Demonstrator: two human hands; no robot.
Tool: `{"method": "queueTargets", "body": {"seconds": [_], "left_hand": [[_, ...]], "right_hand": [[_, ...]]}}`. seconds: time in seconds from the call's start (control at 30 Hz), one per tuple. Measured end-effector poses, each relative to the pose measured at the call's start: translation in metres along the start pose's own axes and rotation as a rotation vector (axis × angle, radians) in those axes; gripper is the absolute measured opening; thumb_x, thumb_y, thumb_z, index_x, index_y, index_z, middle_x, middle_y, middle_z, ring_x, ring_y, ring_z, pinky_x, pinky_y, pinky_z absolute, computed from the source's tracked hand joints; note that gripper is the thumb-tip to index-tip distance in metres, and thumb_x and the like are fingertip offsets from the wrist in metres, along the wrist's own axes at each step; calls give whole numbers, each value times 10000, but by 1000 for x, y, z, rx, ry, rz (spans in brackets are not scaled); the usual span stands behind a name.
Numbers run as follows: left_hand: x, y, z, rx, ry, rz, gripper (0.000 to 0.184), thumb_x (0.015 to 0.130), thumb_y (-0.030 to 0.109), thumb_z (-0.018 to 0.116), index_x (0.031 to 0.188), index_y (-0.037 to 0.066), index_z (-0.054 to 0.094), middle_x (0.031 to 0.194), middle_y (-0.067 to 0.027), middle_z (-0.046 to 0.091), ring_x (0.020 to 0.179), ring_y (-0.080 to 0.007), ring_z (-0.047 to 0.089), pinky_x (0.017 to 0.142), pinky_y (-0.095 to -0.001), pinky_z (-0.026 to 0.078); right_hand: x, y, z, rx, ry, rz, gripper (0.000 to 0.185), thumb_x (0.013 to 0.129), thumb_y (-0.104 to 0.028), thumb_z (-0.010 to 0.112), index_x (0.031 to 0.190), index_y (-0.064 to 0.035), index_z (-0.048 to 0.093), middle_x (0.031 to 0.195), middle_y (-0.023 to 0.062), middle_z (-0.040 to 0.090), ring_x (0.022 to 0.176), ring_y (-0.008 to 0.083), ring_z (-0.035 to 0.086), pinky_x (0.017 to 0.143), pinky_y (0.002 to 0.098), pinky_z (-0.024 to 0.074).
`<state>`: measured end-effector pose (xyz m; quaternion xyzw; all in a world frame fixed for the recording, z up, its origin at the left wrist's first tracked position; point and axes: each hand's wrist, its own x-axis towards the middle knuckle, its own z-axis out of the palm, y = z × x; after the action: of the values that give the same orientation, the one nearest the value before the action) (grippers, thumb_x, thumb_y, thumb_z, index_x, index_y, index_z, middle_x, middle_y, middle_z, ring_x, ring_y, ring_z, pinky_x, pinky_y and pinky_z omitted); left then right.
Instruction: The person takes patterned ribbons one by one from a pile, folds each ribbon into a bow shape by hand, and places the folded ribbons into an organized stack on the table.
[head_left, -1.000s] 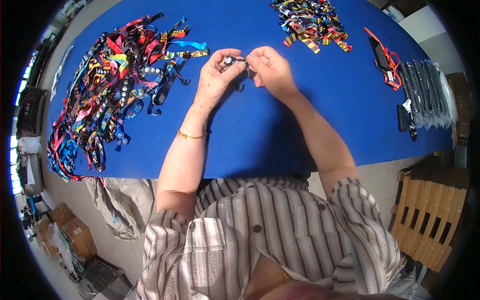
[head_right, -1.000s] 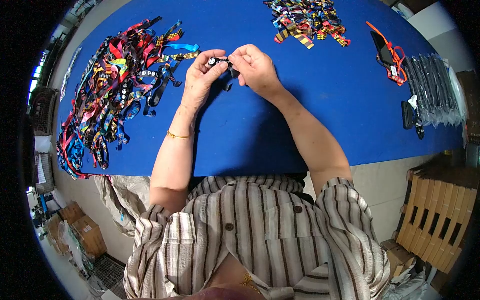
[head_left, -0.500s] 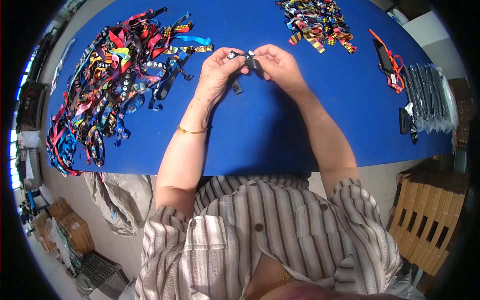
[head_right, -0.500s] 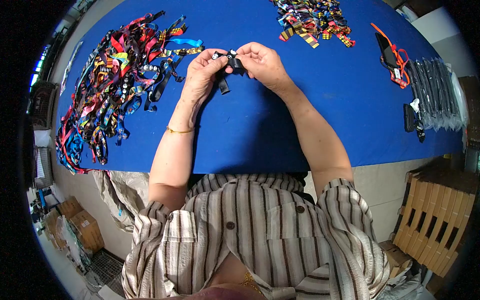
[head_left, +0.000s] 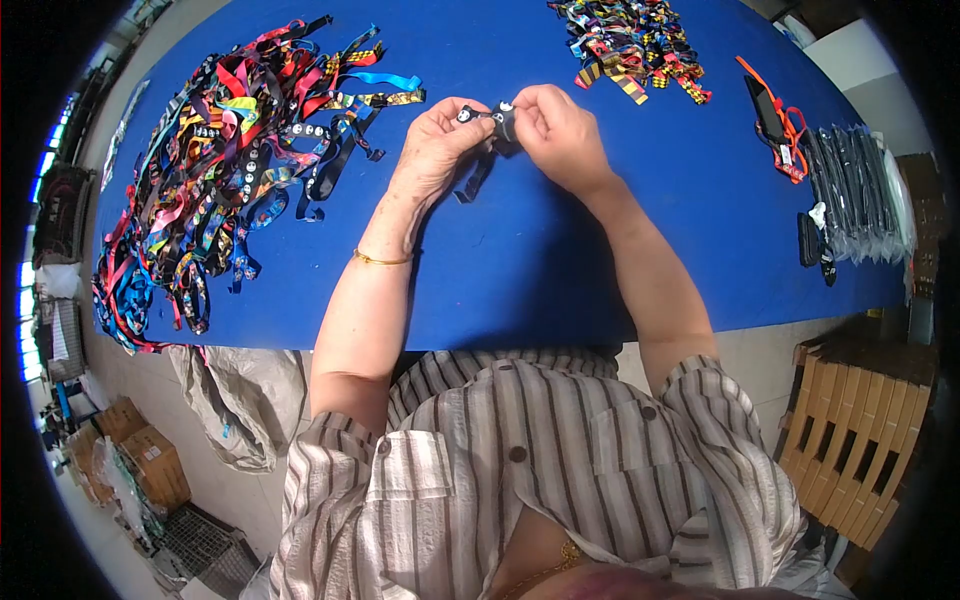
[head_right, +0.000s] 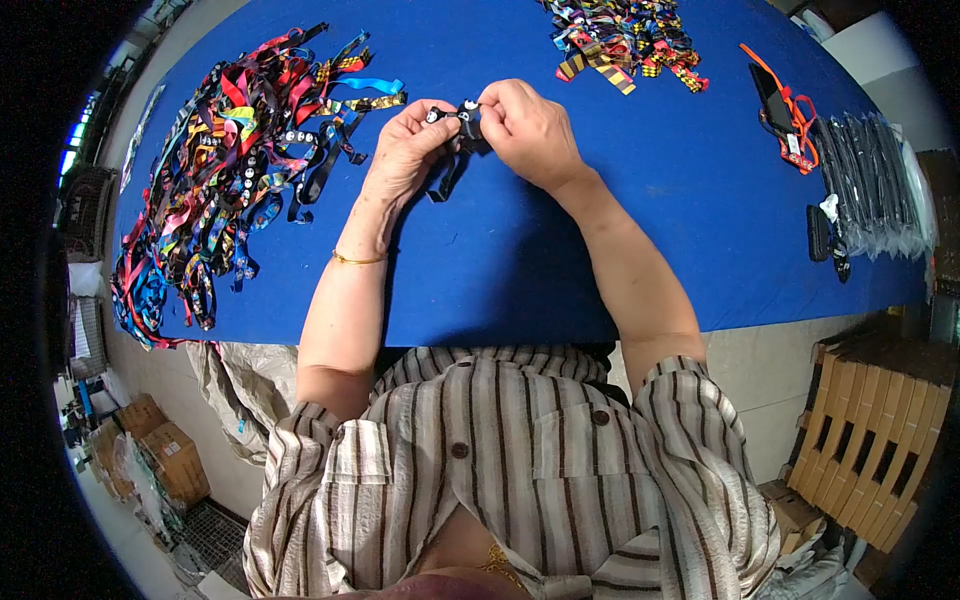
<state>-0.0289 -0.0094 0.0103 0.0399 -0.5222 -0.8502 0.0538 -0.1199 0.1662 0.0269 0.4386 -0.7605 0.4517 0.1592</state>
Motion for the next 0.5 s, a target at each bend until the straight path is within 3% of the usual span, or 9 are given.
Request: {"method": "queueTargets", "body": {"seconds": [0.1, 0.2, 0.3, 0.4, 0.5], "left_hand": [[-1, 3, 6, -45, -4, 2, 168, 946, 50, 699, 1094, 5, 633, 912, -52, 717, 772, -100, 667, 732, -220, 544], [-1, -2, 3, 27, 48, 27, 159, 942, 47, 705, 1081, 11, 637, 903, -45, 715, 770, -88, 666, 724, -210, 539], [-1, -2, -2, 65, 99, 76, 156, 939, 46, 709, 1076, 13, 643, 900, -41, 714, 759, -83, 661, 716, -202, 535], [0, -1, -5, 139, 115, 67, 158, 936, 40, 712, 1076, 11, 646, 906, -44, 715, 759, -82, 658, 713, -197, 535], [2, -5, -6, 71, 119, 92, 141, 945, 53, 703, 1068, 13, 647, 917, -51, 713, 771, -93, 659, 718, -217, 541]], "right_hand": [[3, 1, -3, -243, 63, -177, 81, 857, -58, 671, 922, -53, 623, 834, 119, 666, 716, 283, 678, 643, 384, 555], [-1, 1, 2, -110, 38, 55, 80, 879, -74, 680, 945, -51, 640, 849, 79, 674, 699, 224, 673, 629, 335, 548], [0, 15, 3, 530, -60, 446, 128, 882, -91, 705, 994, -50, 655, 874, 42, 676, 723, 170, 656, 668, 285, 533], [0, 4, 4, 698, -68, 409, 131, 872, -94, 736, 978, -47, 673, 880, 13, 671, 778, 124, 634, 718, 268, 513], [2, -2, -1, 347, -132, 54, 107, 838, -72, 756, 911, -55, 680, 890, 42, 674, 821, 148, 645, 763, 293, 513]]}}
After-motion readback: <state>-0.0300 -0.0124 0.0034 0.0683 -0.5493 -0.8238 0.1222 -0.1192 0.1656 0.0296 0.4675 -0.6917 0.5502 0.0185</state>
